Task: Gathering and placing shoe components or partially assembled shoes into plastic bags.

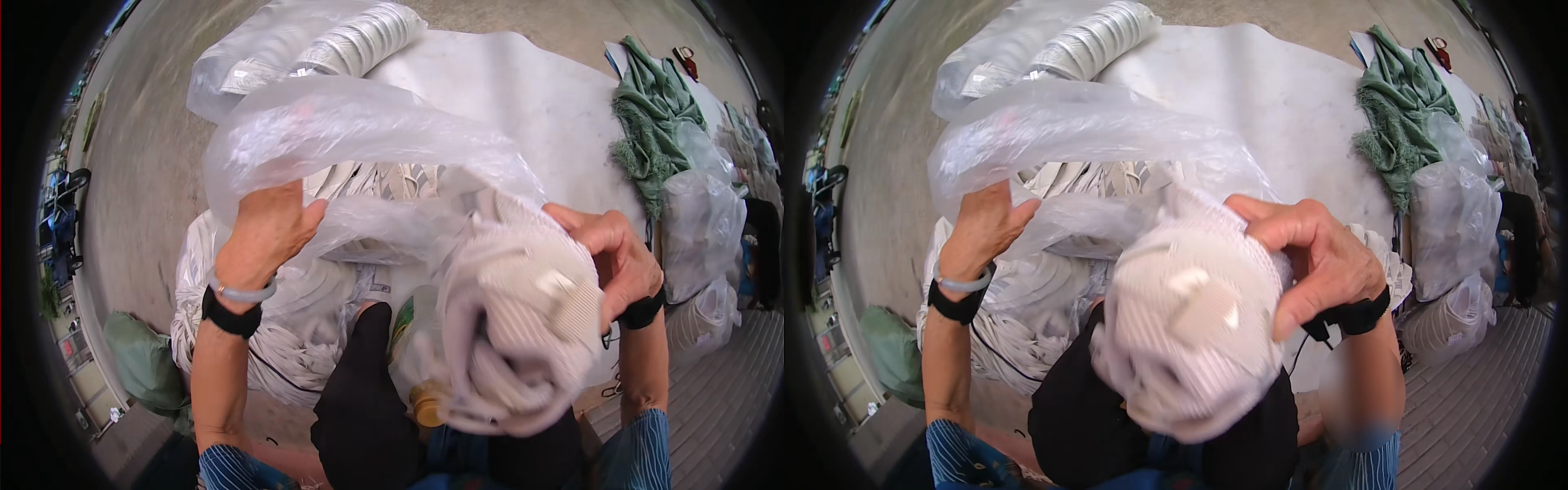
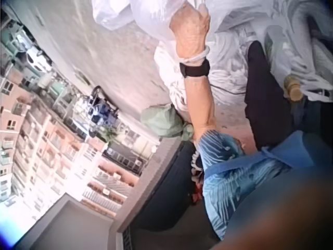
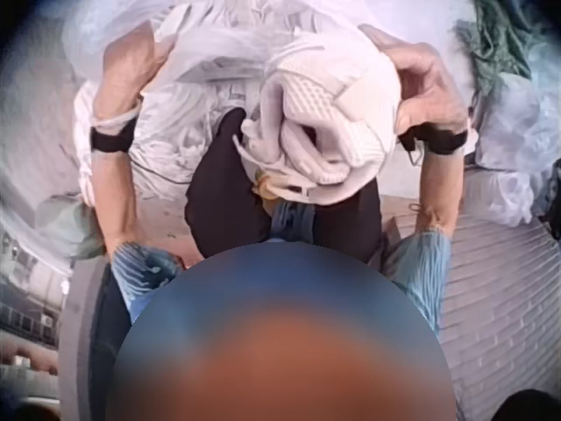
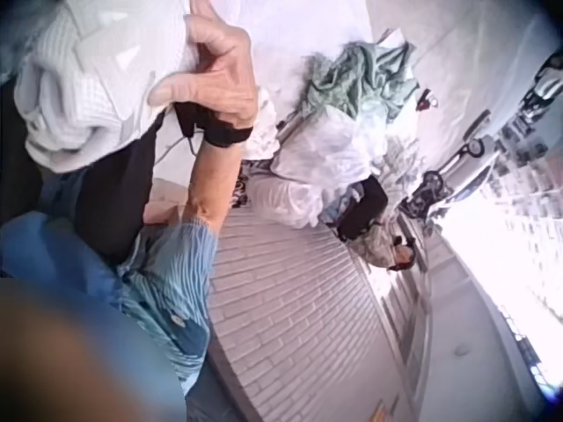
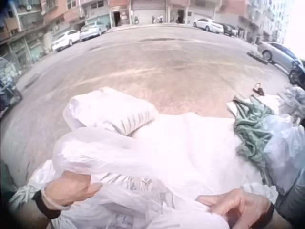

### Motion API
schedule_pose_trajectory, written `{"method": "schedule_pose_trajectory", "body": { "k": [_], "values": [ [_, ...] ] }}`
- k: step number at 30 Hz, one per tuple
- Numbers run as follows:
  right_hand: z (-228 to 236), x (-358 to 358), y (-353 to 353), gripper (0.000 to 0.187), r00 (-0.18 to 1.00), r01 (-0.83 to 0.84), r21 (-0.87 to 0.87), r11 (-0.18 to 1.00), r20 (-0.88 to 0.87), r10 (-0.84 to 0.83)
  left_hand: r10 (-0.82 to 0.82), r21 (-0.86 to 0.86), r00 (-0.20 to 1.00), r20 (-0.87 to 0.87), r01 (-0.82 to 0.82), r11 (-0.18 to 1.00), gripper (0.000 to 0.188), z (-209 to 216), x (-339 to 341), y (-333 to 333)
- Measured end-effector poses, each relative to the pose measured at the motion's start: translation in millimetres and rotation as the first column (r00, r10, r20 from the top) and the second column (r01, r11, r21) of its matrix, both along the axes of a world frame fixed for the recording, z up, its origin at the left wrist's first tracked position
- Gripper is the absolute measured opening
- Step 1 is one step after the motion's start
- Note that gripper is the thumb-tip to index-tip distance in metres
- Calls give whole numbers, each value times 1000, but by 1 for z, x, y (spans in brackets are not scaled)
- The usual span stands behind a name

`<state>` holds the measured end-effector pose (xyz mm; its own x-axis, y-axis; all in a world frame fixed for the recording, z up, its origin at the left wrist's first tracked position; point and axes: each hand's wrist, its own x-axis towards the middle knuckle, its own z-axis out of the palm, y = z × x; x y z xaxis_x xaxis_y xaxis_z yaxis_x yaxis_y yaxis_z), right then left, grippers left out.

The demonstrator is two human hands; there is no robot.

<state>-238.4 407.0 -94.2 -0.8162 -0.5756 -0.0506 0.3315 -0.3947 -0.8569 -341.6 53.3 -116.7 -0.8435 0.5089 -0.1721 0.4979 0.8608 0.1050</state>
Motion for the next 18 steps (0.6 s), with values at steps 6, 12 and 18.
{"method": "schedule_pose_trajectory", "body": {
  "k": [6,12,18],
  "values": [
    [-8,-8,-30,64,998,-54,-363,930,-11,54,-33,276,977,212,-27,961,42,-48,-23,37],
    [-28,-26,-35,55,998,-44,-80,996,-44,41,-224,-63,969,104,231,971,54,-88,0,-27],
    [-36,-27,0,45,990,77,565,822,-144,6,53,-269,513,857,358,894,71,-76,67,-41]
  ]
}}
